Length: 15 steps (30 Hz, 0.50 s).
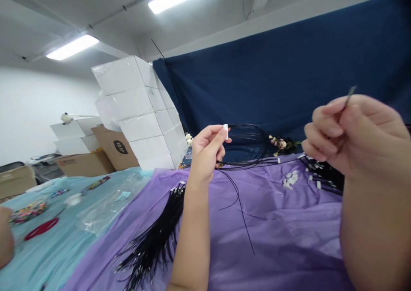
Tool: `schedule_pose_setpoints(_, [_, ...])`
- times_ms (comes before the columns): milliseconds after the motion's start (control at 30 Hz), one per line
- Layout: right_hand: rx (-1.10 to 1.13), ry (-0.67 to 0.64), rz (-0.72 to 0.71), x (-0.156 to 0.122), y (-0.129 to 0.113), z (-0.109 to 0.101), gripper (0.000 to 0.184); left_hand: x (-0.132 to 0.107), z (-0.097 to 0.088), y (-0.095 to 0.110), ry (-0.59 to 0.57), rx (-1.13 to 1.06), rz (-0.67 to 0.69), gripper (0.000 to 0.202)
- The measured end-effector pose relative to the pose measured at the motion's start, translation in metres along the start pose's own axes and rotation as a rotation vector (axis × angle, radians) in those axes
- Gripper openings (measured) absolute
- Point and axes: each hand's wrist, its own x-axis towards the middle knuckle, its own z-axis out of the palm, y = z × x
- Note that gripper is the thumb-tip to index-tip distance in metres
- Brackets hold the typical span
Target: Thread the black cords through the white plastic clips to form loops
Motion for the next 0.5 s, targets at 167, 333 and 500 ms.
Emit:
schedule_pose_setpoints(167, [-0.462,-0.130,-0.005,-0.002,0.010,0.010,0.013,-0.003,0.003,0.002,-0.025,0.006,-0.017,0.025])
schedule_pose_setpoints(333, [-0.637,-0.251,-0.007,0.001,0.026,0.022,0.014,-0.004,0.003,0.004,-0.053,0.014,-0.004,0.024])
schedule_pose_setpoints(500, [-0.745,-0.299,-0.061,-0.001,0.034,0.032,0.017,-0.004,0.003,0.002,-0.074,0.020,0.024,0.022])
